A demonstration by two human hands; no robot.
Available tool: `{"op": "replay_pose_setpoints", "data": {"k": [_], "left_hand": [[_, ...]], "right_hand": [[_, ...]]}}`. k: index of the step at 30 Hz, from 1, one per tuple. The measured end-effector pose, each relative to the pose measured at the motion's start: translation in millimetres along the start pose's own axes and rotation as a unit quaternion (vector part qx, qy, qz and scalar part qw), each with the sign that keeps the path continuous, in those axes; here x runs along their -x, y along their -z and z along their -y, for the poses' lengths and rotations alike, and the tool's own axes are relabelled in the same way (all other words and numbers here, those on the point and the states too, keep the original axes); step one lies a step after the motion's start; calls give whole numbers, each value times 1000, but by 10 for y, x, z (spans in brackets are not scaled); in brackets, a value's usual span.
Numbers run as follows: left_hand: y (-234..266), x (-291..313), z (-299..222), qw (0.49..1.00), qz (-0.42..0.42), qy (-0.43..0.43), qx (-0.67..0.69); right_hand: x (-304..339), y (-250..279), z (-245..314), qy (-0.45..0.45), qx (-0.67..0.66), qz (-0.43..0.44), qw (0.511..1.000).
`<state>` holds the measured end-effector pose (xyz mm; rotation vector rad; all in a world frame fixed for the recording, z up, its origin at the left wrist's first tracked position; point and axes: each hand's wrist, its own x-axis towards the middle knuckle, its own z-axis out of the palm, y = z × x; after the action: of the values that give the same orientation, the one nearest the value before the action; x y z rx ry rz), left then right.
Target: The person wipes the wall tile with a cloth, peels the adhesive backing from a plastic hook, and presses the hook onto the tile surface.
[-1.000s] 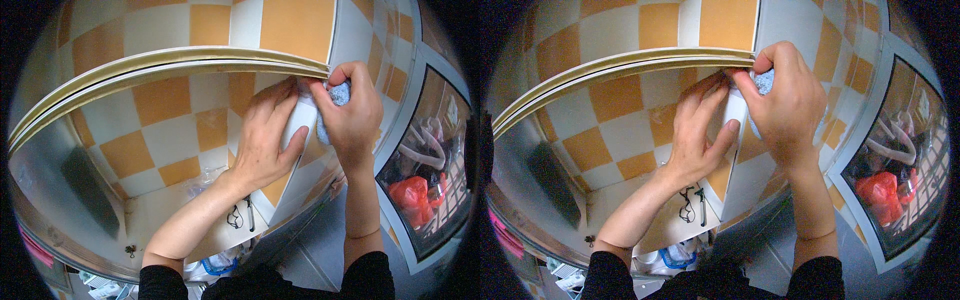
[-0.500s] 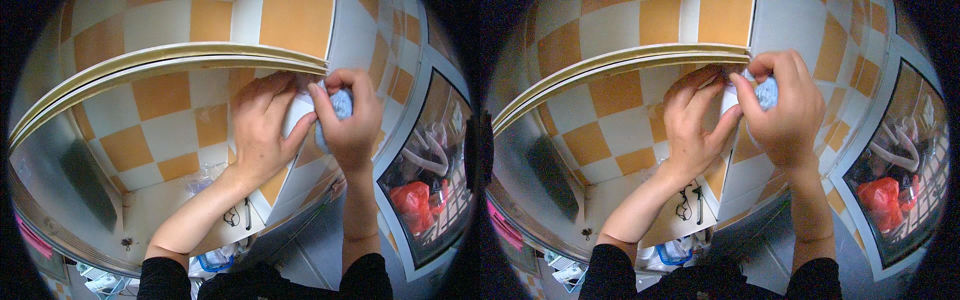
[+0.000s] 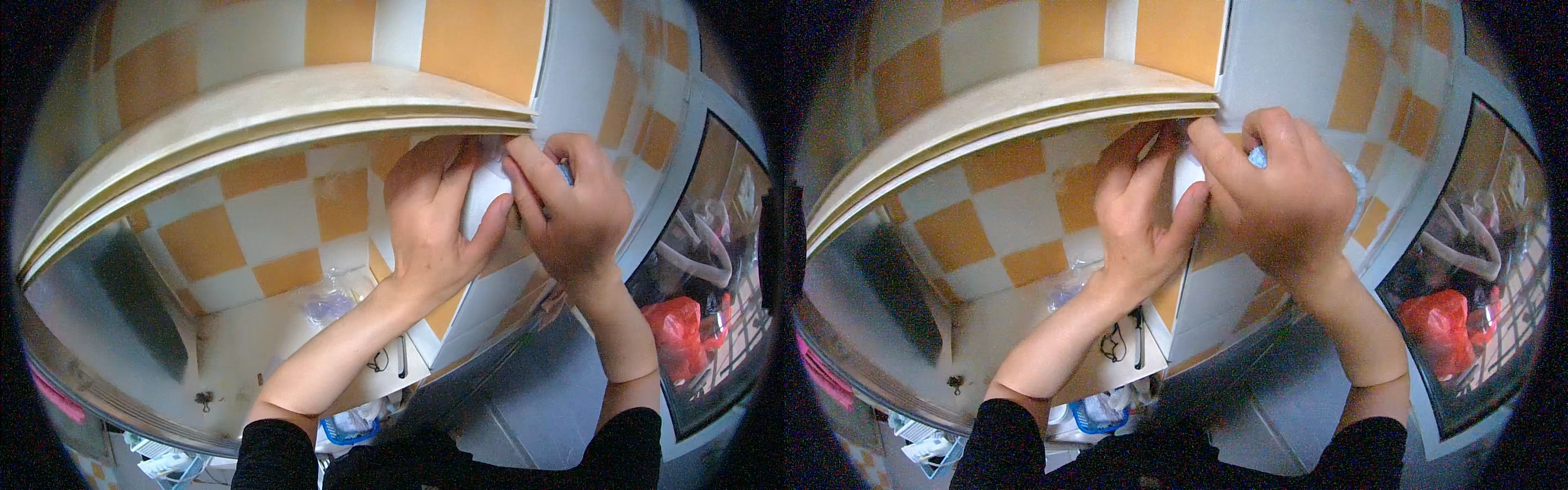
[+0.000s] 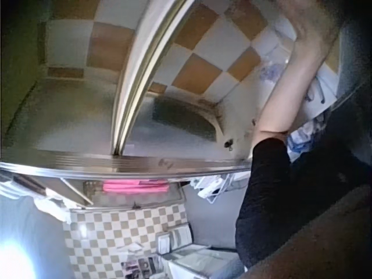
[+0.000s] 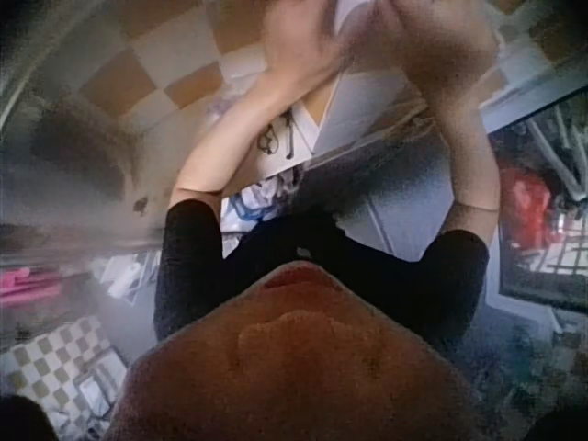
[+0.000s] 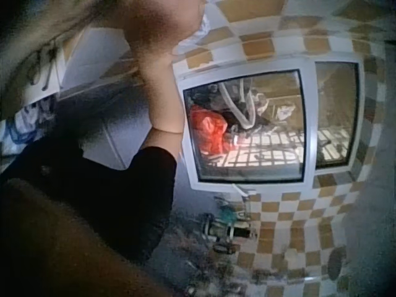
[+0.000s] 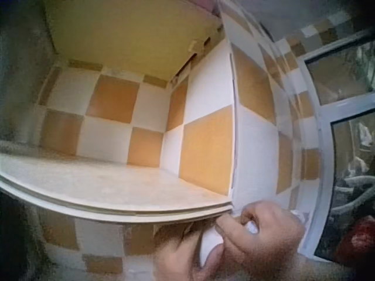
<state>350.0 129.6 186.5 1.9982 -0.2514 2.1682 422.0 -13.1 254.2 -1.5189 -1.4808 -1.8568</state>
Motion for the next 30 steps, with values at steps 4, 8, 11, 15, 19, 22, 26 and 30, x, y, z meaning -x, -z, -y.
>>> {"op": "replay_pose_setpoints", "data": {"k": [4,8,11,15,19,22,26,30], "left_hand": [[-10,-6,-34,1000,-4,-7,-10],[-22,-79,-53,999,-18,-24,-13],[36,-99,-87,1000,-3,-18,-13],[80,-45,-84,999,15,0,-44],[99,-15,-92,998,38,31,-24],[50,20,-109,998,40,44,6],[3,171,-161,992,13,123,41],[15,116,-177,999,-1,43,13]], "right_hand": [[67,-119,12,-39,-21,-52,998],[36,-121,15,-56,-35,-53,996],[-15,-54,23,-37,-27,-16,999],[-47,-18,24,-7,-17,20,1000],[-64,-9,-14,1,-38,-3,999],[-33,-47,-36,-3,-45,-27,999],[-1,-121,-16,-36,-85,-25,995],[-14,-112,-6,-38,-81,-19,996]]}}
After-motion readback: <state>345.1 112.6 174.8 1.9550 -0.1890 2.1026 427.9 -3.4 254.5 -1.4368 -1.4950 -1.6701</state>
